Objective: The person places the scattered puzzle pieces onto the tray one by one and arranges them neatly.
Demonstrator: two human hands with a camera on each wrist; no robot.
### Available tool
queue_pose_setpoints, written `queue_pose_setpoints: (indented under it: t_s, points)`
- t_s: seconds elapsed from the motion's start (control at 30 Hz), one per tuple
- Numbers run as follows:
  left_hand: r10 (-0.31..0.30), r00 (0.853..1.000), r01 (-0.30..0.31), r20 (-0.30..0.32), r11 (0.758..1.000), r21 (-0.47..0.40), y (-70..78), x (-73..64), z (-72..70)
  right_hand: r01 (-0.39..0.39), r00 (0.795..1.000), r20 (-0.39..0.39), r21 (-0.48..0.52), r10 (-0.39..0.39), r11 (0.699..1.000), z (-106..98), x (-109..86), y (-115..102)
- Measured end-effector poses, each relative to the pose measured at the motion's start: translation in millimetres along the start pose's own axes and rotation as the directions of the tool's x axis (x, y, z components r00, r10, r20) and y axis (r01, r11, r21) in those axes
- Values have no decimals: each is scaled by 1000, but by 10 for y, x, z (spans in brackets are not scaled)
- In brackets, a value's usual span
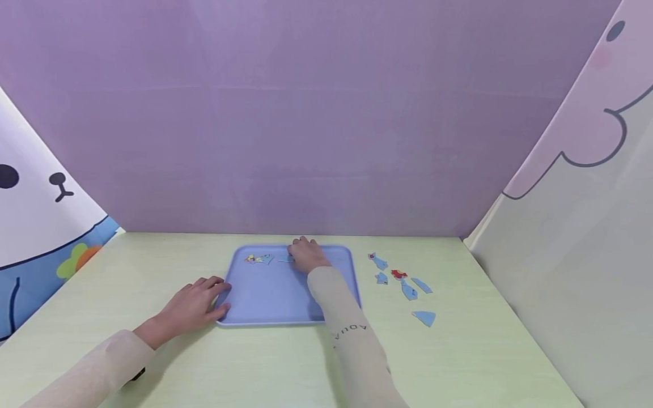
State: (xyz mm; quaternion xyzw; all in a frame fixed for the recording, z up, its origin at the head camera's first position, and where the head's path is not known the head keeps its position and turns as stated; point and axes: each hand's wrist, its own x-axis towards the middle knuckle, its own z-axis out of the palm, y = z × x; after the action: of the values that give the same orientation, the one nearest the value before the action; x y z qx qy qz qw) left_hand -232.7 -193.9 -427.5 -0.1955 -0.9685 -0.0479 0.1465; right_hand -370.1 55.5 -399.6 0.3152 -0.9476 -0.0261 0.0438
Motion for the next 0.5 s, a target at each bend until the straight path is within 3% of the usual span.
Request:
queue_pose_setpoints:
  t_s: [0.5]
  points:
    - [0, 1000, 0, 3, 1000, 13, -7, 6, 24, -10, 1000, 4, -1, 10, 1000, 8, -40, 15]
